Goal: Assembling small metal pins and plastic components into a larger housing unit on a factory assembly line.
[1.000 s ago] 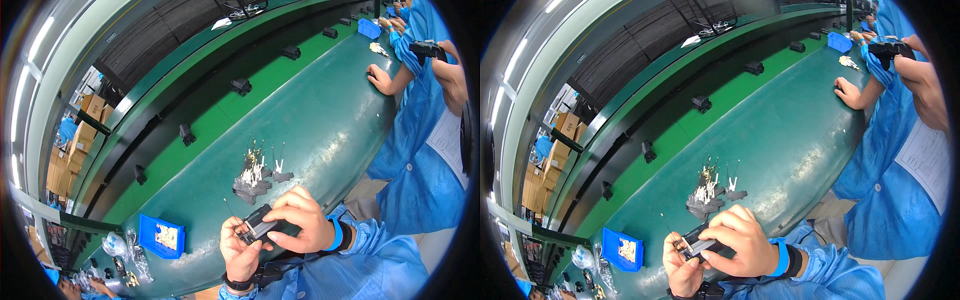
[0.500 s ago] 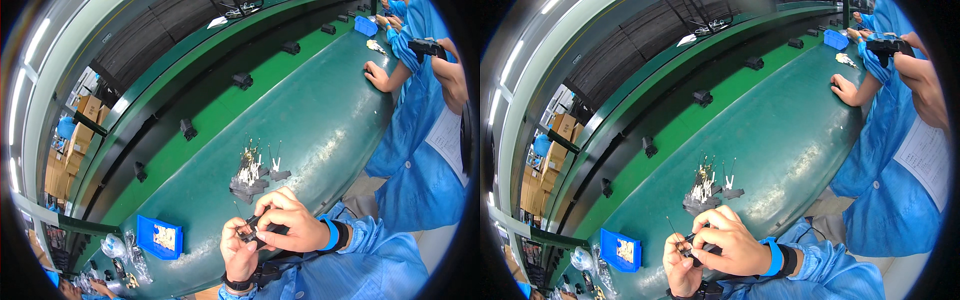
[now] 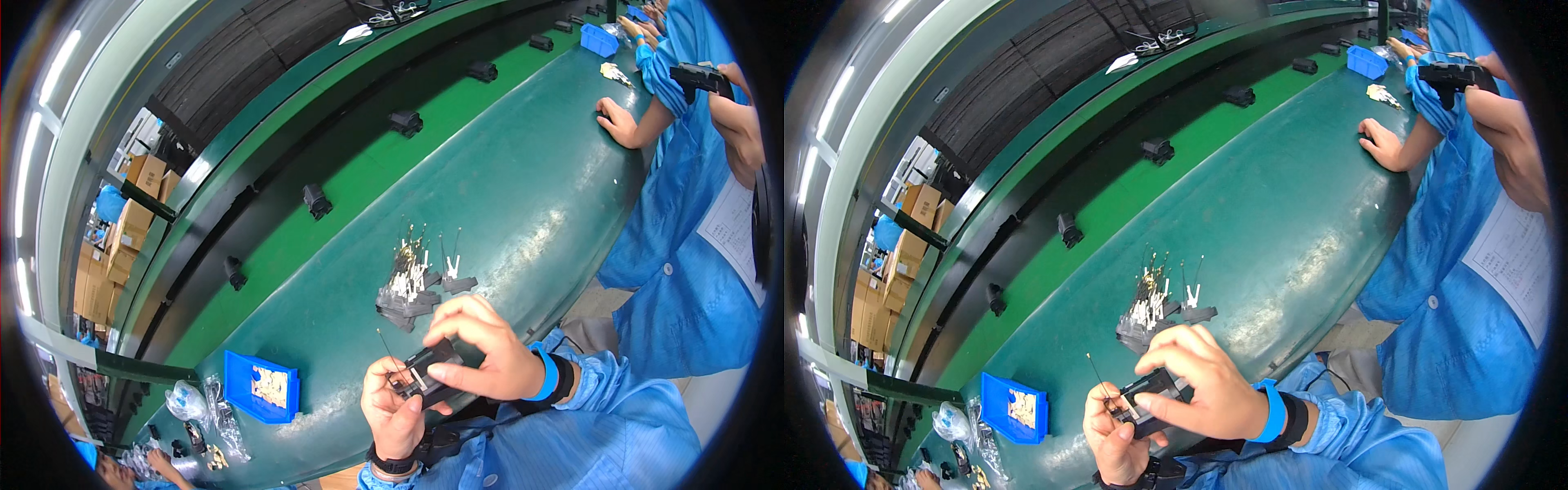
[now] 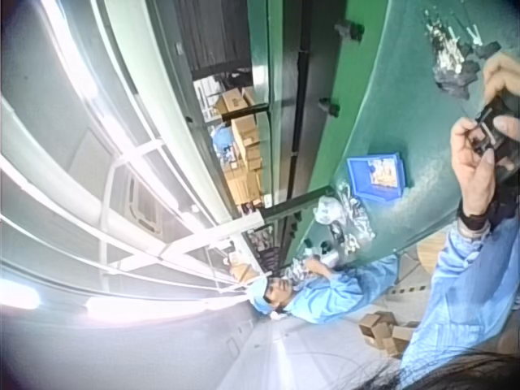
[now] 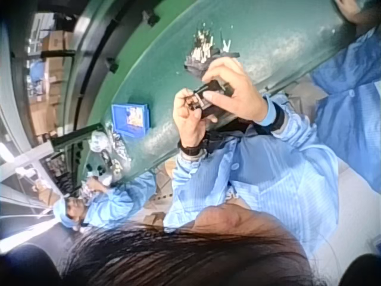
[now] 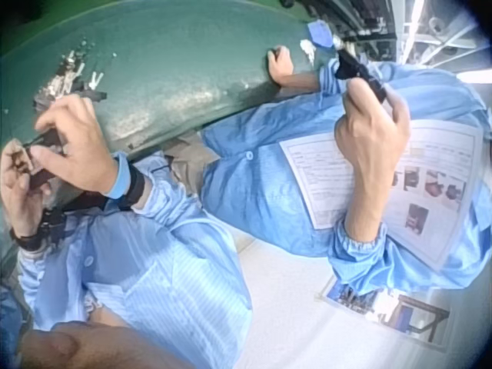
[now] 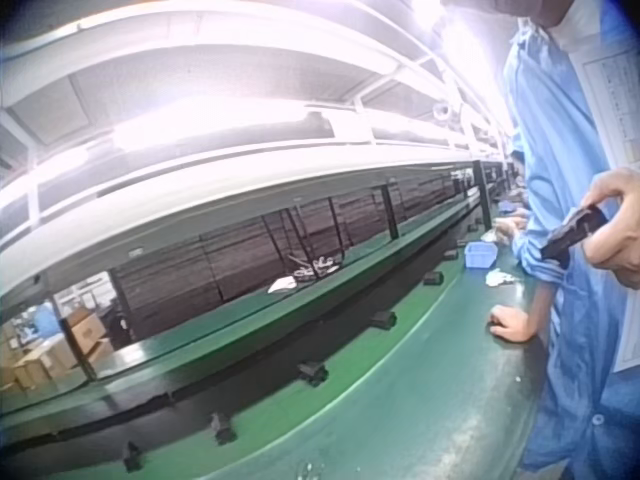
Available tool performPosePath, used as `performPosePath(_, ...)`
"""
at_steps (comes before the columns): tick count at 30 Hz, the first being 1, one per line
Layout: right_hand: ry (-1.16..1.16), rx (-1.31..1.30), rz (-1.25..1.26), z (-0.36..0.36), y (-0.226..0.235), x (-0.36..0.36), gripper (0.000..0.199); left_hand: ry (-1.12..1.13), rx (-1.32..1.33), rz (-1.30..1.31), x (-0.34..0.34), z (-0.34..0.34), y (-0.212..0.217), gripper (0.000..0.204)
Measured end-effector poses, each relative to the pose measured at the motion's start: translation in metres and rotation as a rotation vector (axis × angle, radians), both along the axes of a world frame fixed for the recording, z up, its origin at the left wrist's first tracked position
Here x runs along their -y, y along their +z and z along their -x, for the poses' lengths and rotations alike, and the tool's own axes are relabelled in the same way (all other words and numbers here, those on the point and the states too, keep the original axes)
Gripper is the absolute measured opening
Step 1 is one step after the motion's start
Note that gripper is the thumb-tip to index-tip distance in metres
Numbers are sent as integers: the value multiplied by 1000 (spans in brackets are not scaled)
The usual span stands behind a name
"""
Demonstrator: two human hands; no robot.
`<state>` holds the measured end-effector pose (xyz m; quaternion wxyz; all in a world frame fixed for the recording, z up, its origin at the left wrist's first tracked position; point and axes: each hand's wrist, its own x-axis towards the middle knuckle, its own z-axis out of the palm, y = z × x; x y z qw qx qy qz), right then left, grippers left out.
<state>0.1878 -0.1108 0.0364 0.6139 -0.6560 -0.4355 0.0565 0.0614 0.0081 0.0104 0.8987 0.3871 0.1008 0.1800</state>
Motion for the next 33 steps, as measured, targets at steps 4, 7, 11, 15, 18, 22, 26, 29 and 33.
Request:
performPosePath(4,119,-276,-34,3,-14,3,38,9,-6,-17,-1,-1,-2,46)
performPosePath(7,276,-582,-72,13,-26,2,41,21,-24,-28,1,-3,2,46)
performPosePath(11,397,-730,-130,15,-24,1,39,26,-26,-9,-1,-3,3,45)
performPosePath(15,402,-746,-136,15,-24,0,39,44,-31,-50,-1,-1,2,46)
performPosePath(18,386,-758,-129,15,-19,2,38,71,-53,-124,0,0,3,47)
performPosePath(22,392,-779,-141,15,-17,2,38,136,-95,-281,-1,-1,5,45)
performPosePath(26,383,-778,-155,15,-17,1,37,147,-101,-268,-2,1,2,44)
performPosePath(29,383,-755,-152,16,-18,1,37,142,-92,-319,-4,3,-2,43)
performPosePath(33,389,-733,-152,16,-18,2,38,109,-95,-222,-5,3,2,42)
